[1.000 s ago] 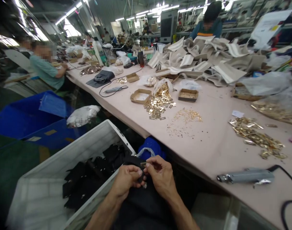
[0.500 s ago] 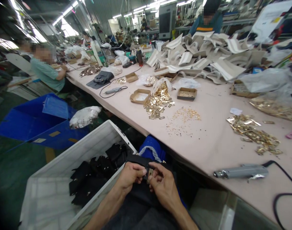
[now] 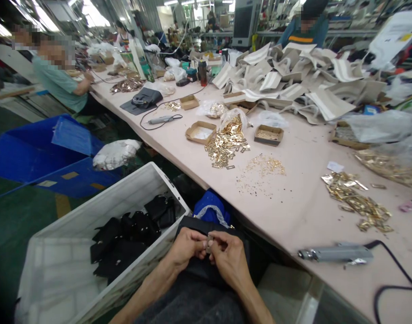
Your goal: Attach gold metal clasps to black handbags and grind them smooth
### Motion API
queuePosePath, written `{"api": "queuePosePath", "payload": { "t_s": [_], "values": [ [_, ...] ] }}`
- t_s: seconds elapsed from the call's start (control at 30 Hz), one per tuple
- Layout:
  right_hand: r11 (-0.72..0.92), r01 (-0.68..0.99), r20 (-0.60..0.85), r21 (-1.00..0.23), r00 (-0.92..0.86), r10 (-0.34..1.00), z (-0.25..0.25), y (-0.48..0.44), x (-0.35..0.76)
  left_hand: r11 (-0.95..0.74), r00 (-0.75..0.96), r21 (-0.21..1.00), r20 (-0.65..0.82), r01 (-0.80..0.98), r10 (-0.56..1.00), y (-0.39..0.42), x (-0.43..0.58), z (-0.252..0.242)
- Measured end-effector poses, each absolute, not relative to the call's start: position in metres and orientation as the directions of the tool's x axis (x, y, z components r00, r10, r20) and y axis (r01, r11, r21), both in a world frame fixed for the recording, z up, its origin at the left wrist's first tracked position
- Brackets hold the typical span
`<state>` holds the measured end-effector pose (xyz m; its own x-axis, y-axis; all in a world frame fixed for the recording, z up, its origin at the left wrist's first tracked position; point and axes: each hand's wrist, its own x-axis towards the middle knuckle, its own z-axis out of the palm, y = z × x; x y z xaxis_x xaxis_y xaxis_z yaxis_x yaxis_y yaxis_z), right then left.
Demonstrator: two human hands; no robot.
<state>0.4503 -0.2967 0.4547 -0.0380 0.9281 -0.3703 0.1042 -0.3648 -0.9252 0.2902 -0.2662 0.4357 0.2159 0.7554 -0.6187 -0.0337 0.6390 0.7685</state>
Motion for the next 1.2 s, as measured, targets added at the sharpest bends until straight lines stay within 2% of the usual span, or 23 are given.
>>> {"api": "queuePosePath", "payload": {
  "t_s": [0.3, 0.6, 0.93, 1.2],
  "values": [
    [-0.38, 0.202, -0.392, -0.903, -0.026, 0.919, 0.445, -0.297, 0.449, 0.619, 0.239, 0.785, -0.597, -0.027, 0.766, -0.266, 0.286, 0.432],
    [-0.49, 0.074, -0.488, -0.869, 0.044, 0.872, 0.446, -0.292, 0.439, 0.641, 0.278, 0.765, -0.604, -0.062, 0.747, -0.265, 0.278, 0.429],
    [-0.545, 0.147, -0.538, -0.825, 0.089, 0.838, 0.444, -0.286, 0.425, 0.696, 0.315, 0.71, -0.639, -0.111, 0.702, -0.262, 0.262, 0.423],
    [-0.607, 0.134, -0.598, -0.784, 0.103, 0.795, 0.443, -0.281, 0.419, 0.699, 0.308, 0.706, -0.645, -0.109, 0.699, -0.261, 0.257, 0.422]
  ]
}}
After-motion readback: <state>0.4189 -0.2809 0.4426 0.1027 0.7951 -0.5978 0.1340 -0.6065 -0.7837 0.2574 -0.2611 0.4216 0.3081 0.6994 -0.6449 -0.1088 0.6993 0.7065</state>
